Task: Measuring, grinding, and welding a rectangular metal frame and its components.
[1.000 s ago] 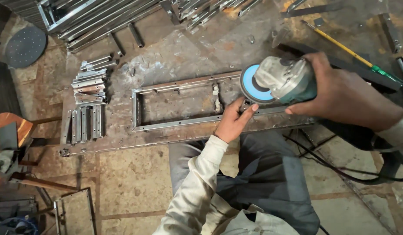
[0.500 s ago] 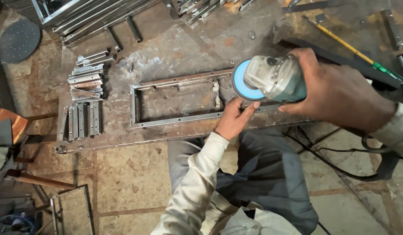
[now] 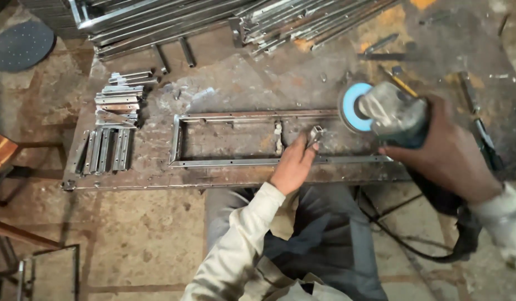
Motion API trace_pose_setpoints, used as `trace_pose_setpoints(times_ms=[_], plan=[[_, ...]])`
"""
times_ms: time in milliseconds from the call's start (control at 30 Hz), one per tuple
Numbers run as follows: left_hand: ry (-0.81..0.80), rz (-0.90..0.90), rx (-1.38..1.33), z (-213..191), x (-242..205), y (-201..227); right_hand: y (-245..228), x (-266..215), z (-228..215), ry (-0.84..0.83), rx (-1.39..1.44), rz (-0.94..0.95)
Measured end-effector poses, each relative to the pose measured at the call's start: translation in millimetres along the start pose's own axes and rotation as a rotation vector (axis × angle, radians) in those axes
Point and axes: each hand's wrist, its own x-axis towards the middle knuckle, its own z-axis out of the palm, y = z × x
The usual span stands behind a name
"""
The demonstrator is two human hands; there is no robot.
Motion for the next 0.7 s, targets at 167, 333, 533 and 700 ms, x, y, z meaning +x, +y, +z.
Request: trace_pose_setpoints(times_ms=[167,333,533,700], plan=[[-0.24,-0.252,0.324,-49,32,110,3,-32,4,0.066,0.118,0.031],[-0.254,-0.11,0.464,-52,28,117,-14,-43,3,0.045,0.181,0.031],[-0.189,-0.062,0.479,-56,22,115,-34,-47,0,-0.047,0.235,0.017],[-0.173,-0.139,0.214,-65,11,93,-26,-55,8,-0.109,0.183,0.104]])
